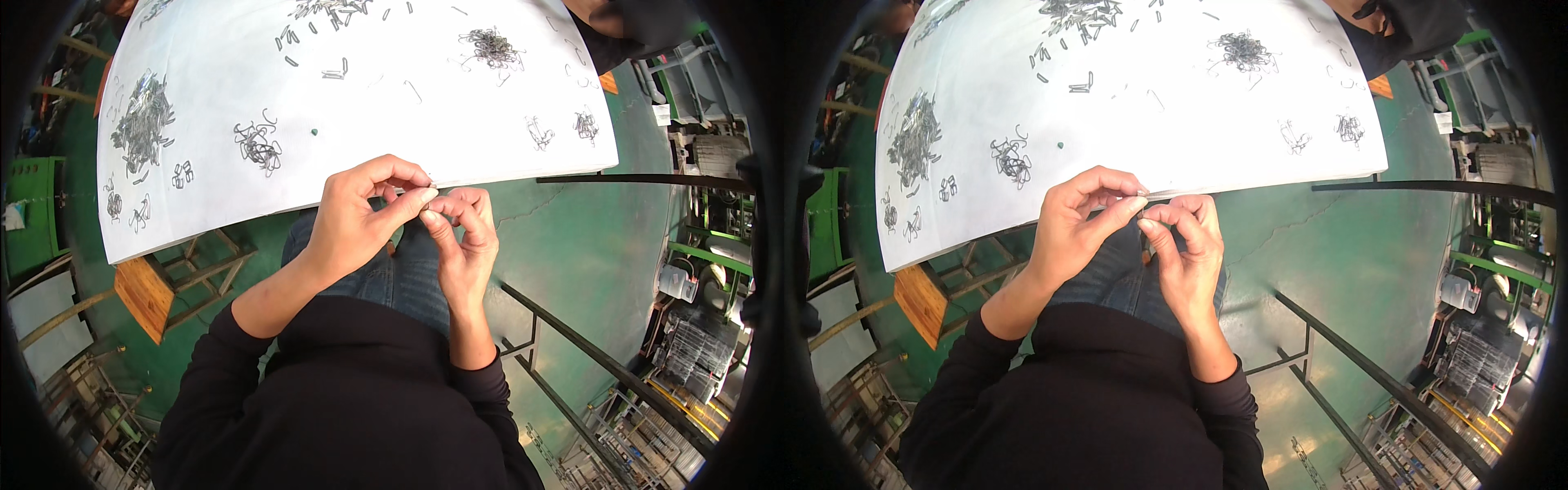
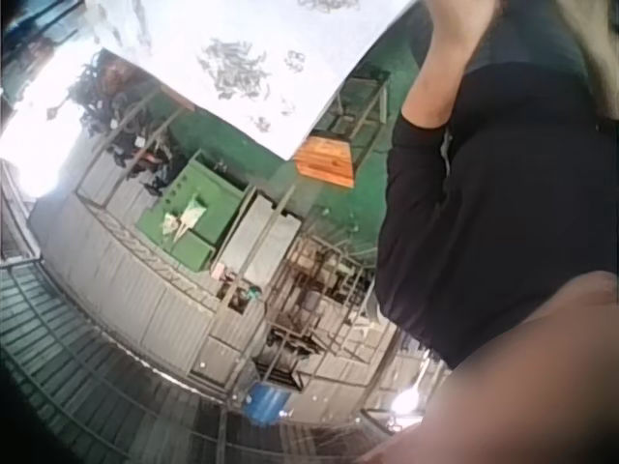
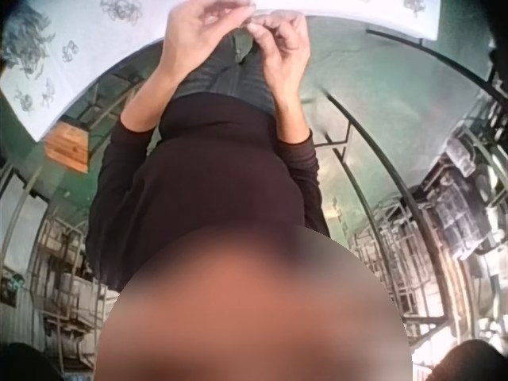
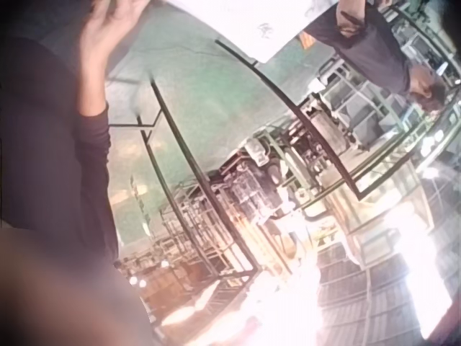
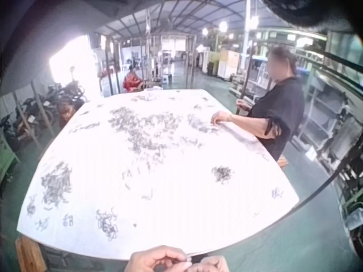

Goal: The person picks up individual paperclips from a white board and links them together by hand to form a chain. The person repeatedly reaches for loose clips, connects them to the growing chain, and places the chain on a nearby metal frame.

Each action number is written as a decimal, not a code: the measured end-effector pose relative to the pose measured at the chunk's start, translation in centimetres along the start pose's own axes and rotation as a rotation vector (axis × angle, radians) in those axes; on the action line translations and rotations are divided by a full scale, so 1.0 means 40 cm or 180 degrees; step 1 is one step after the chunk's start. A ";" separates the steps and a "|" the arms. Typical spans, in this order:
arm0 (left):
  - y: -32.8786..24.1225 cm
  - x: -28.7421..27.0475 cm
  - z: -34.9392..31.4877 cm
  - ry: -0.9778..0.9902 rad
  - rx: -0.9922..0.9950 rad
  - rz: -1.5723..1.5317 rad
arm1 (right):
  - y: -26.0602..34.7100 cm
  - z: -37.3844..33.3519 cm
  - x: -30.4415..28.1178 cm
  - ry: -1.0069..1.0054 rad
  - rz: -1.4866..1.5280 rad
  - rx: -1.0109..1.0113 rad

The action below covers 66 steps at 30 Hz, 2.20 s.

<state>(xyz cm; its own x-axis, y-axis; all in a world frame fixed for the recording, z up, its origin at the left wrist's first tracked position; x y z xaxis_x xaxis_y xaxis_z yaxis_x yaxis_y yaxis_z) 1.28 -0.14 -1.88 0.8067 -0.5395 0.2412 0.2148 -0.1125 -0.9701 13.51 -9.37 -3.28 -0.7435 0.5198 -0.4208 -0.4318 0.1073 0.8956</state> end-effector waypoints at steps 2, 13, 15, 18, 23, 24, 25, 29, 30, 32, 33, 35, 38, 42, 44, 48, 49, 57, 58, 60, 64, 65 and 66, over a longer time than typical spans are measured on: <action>-0.001 -0.005 0.000 0.0076 -0.0081 -0.0003 | -0.001 0.002 0.001 0.0002 -0.0162 -0.0076; 0.004 -0.005 -0.015 0.0221 0.0422 0.0311 | -0.043 0.062 -0.048 0.0418 -0.0076 -0.0002; -0.003 -0.003 -0.018 0.0289 0.0451 0.0388 | -0.082 0.148 -0.095 0.0463 -0.0459 -0.0016; -0.013 0.004 -0.017 0.0378 0.0546 0.0572 | -0.176 0.379 -0.112 0.0287 -0.1200 0.0009; -0.011 0.007 -0.008 0.0533 0.0635 0.0452 | -0.278 0.695 -0.039 0.0042 -0.2621 0.0299; -0.009 0.005 -0.007 0.0555 0.0591 0.0419 | -0.281 0.722 -0.015 0.0136 -0.2903 0.0081; -0.004 0.004 -0.005 0.0552 0.0543 0.0389 | -0.281 0.739 0.002 0.0305 -0.3213 -0.0012; 0.015 -0.004 0.004 0.0626 0.0429 0.0256 | -0.240 0.757 -0.003 0.0217 -0.1283 -0.0478; 0.021 -0.006 0.008 0.0629 0.0398 0.0247 | -0.228 0.752 -0.009 0.0150 -0.1029 -0.0481; 0.029 -0.010 0.015 0.0692 0.0308 0.0186 | -0.208 0.745 -0.005 0.0589 -0.1496 -0.0270; 0.031 -0.013 0.019 0.0752 0.0306 0.0191 | -0.197 0.743 -0.015 0.0400 -0.1222 -0.0266; 0.035 -0.018 0.026 0.0808 0.0281 0.0184 | -0.178 0.747 -0.036 0.0202 -0.0805 -0.0234; 0.036 -0.028 0.035 0.0923 0.0119 0.0071 | -0.170 0.753 -0.057 0.0362 -0.1012 -0.0302; 0.044 -0.036 0.040 0.0977 0.0211 0.0075 | -0.195 0.767 -0.080 0.0415 -0.1386 0.0109; 0.049 -0.037 0.039 0.0983 0.0207 0.0011 | -0.211 0.756 -0.072 0.0401 -0.2695 -0.0222; 0.053 -0.037 0.029 0.0890 0.0252 0.0019 | -0.234 0.739 0.009 -0.0065 -0.2945 -0.0974; 0.052 -0.036 0.027 0.0889 0.0235 0.0044 | -0.241 0.735 0.052 0.0096 -0.2603 -0.1054; 0.052 -0.038 0.012 0.0846 0.0338 0.0096 | -0.189 0.569 0.150 0.1281 -0.3288 -0.1860; 0.055 -0.039 0.009 0.0825 0.0346 0.0093 | -0.145 0.551 0.127 0.1103 -0.2886 -0.1979; 0.062 -0.038 0.001 0.0806 0.0335 0.0087 | -0.034 0.524 0.068 0.1067 -0.2497 -0.1504; 0.081 -0.031 0.002 0.0901 0.0815 0.0219 | 0.222 0.397 0.004 0.0911 -0.0913 -0.2574; 0.085 -0.026 0.005 0.0876 0.1204 0.0316 | 0.284 0.342 0.006 0.0835 -0.0438 -0.2929; 0.087 -0.026 0.005 0.0922 0.1117 0.0298 | 0.316 0.308 0.014 0.0906 -0.0092 -0.3304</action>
<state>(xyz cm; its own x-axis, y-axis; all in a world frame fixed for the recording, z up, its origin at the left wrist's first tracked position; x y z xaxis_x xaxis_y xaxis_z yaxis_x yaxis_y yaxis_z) 1.28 0.18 -5.50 0.6552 -0.7503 0.0878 0.3620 0.2099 -0.9082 13.94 2.70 9.58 -0.7596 0.2980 -0.5781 -0.5740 -0.7250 0.3806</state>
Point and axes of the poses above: each hand's wrist, its own z-axis towards the middle knuckle, its own x-axis out of the palm, y = z × x, the point moved 1 cm from there along z, towards the middle knuckle, and after that the axes turned 10 degrees about -z, right-handed, at the moved point
